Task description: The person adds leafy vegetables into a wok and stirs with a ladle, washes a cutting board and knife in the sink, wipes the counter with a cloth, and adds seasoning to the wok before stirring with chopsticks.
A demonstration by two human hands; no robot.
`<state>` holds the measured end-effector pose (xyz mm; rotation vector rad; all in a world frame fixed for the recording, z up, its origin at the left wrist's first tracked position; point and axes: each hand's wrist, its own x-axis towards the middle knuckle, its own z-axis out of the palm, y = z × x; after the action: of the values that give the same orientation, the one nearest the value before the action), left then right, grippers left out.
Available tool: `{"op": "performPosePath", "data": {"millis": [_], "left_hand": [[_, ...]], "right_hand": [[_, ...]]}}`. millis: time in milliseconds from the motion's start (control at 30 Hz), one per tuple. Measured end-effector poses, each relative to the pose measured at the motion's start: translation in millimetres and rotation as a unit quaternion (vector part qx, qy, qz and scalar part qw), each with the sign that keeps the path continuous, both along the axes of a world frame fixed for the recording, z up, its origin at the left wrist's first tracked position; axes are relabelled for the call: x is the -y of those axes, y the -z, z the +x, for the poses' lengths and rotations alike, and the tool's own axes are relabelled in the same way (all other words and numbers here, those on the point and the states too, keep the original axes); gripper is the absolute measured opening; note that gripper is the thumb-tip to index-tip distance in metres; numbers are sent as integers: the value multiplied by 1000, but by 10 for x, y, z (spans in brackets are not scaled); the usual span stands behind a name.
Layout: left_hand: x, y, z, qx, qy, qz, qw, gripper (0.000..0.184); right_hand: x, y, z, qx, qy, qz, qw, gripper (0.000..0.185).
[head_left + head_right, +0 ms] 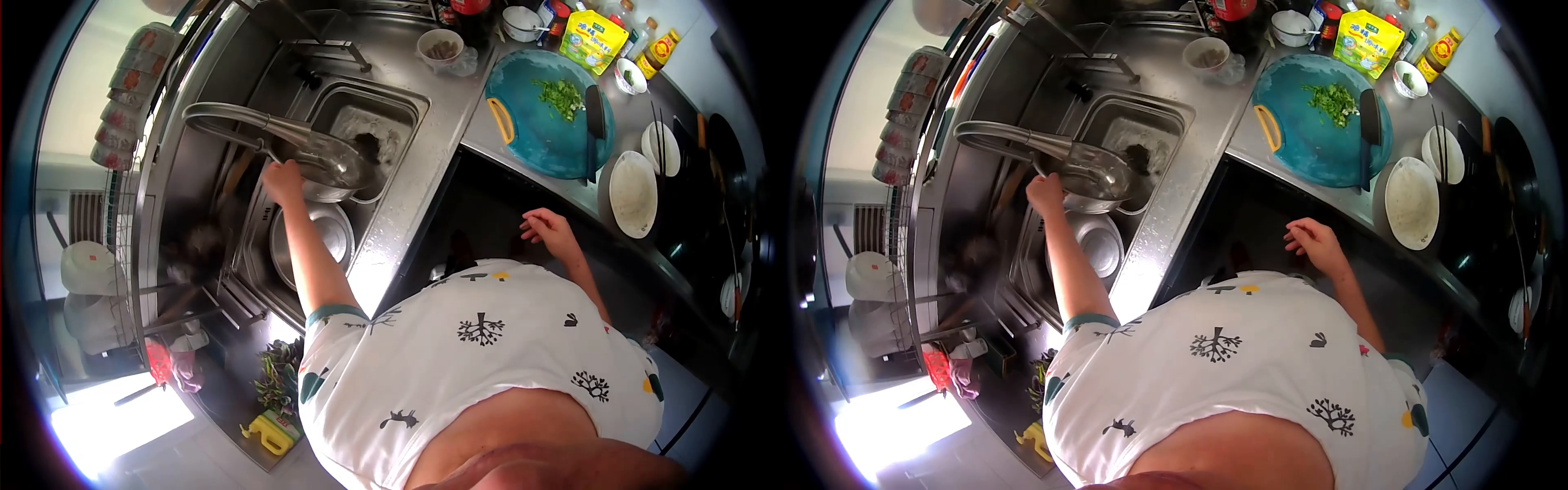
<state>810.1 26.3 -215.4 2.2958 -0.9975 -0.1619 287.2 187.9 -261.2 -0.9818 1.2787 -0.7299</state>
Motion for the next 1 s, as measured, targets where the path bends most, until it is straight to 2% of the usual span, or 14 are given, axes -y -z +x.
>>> {"op": "performPosePath", "data": {"millis": [100, 233, 300, 433, 500, 600, 700, 733, 767, 800, 867, 900, 967, 1000], "left_hand": [[-315, -447, -209, 175, -20, 0, 984, 23], [-699, -862, -497, 264, -34, 39, 963, 24], [-825, -852, -526, 319, -38, 81, 943, 19], [-1185, -849, -567, 352, -91, 160, 918, 15], [-1466, -899, -564, 344, -132, 153, 917, 16], [-1900, -979, -567, 289, -233, 112, 922, 17], [-2502, -944, -497, 197, -249, -68, 946, 13], [-2686, -876, -471, 38, -256, -195, 946, 12], [-2868, -816, -447, -119, -250, -316, 907, 15], [-3014, -768, -557, -167, -240, -381, 877, 18], [-3188, -617, -745, -289, -255, -454, 803, 10], [-3373, -446, -706, -323, -252, -409, 815, 8], [-3312, -496, -1091, -386, -219, -396, 804, 8], [-3287, -437, -1166, -419, -169, -401, 797, 7]], "right_hand": [[18, -41, -47, 5, -33, 3, 999, 19], [134, -17, -122, 27, -84, -5, 996, 20], [180, -34, -134, 36, -102, -13, 994, 20], [234, -42, -199, 64, -139, -23, 988, 19], [251, -28, -201, 66, -166, -23, 984, 19], [282, -74, -168, 70, -205, -32, 976, 19], [372, -232, -34, 69, -244, -64, 965, 19], [422, -254, 44, 53, -267, -115, 955, 19], [473, -279, 144, 38, -288, -165, 942, 21], [500, -367, 259, 22, -291, -234, 927, 23], [553, -720, 523, -5, -292, -372, 881, 30], [571, -895, 660, 4, -297, -406, 864, 46], [617, -1191, 868, -23, -337, -490, 804, 55], [651, -1272, 942, -66, -359, -544, 755, 60]]}}
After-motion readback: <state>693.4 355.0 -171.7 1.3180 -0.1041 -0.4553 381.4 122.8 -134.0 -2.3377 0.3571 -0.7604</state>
